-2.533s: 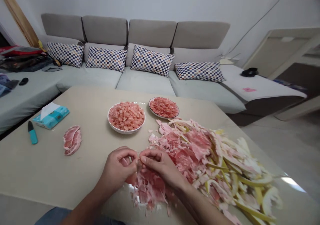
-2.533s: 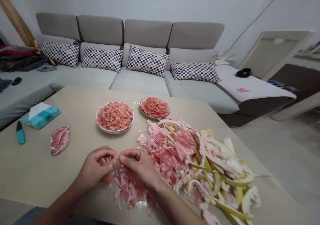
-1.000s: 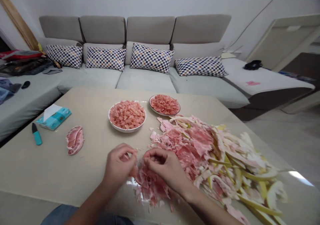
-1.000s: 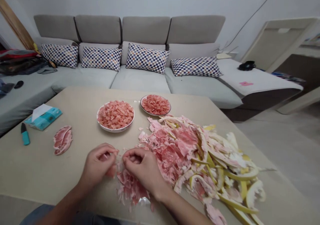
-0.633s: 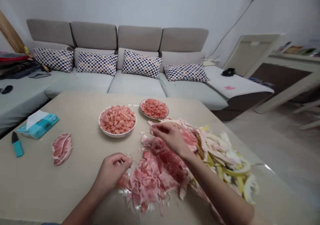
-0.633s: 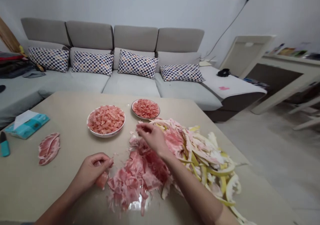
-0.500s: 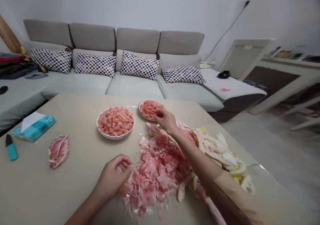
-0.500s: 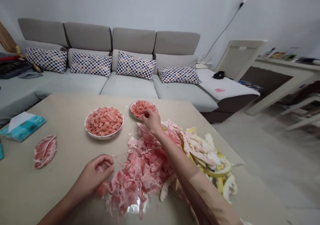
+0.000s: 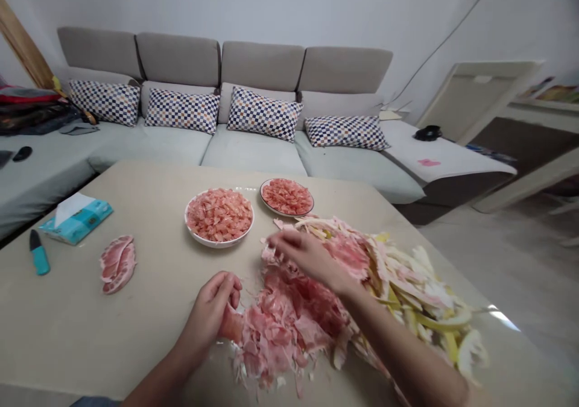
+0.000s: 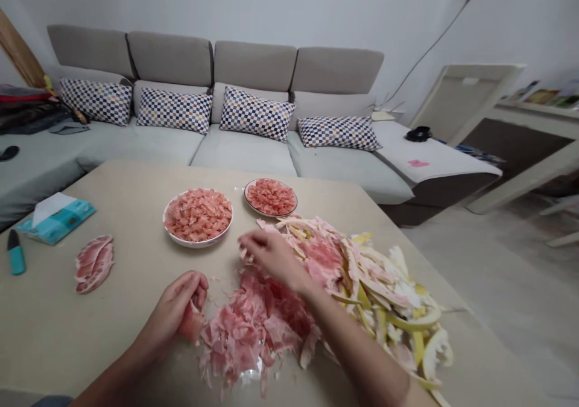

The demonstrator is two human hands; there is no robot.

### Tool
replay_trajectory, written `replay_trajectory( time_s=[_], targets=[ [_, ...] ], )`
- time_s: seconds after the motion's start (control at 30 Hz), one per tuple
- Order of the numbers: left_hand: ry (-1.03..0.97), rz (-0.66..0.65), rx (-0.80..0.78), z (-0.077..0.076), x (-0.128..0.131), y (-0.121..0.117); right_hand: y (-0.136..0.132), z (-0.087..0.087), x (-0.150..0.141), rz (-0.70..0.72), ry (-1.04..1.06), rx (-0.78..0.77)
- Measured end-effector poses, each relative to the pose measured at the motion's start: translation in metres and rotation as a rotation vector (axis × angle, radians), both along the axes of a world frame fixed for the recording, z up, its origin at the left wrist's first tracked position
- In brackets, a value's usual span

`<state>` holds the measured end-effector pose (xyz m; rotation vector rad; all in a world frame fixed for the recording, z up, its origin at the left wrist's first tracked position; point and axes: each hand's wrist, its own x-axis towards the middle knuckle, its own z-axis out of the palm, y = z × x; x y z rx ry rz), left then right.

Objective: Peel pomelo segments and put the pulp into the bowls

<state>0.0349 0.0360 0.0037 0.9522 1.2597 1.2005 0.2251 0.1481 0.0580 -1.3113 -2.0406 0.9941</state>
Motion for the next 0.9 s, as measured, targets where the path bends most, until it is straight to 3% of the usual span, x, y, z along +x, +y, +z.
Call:
replay_trajectory(
  time_s=[0.07, 0.1, 0.17, 0.23, 0.33, 0.5, 0.9],
  targets=[
    [-0.025, 0.029, -0.008, -0.002, 0.002, -0.001, -0.05, -0.009, -0.01, 0.201, 0.134, -0.152],
    [-0.024, 0.047, -0.002, -0.003, 0.003, -0.002, -0.072, -0.015, -0.015, 0.219, 0.182, -0.216],
    [0.0, 0.07, 0.033, -0.004, 0.004, -0.002, -0.102, -0.029, -0.027, 0.163, 0.262, -0.337],
    [0.033, 0.059, 0.062, -0.003, 0.004, -0.002, -0.116, -0.04, -0.035, 0.091, 0.315, -0.394],
    [-0.011, -0.057, 0.025, 0.002, 0.0, -0.003, -0.115, -0.044, -0.039, -0.017, 0.352, -0.358],
    [-0.157, -0.267, -0.028, 0.008, -0.008, -0.005, -0.107, -0.034, -0.026, -0.07, 0.277, -0.191],
    [-0.155, -0.309, -0.033, 0.006, -0.006, -0.003, -0.103, -0.032, -0.014, -0.134, 0.379, -0.219]
  ],
)
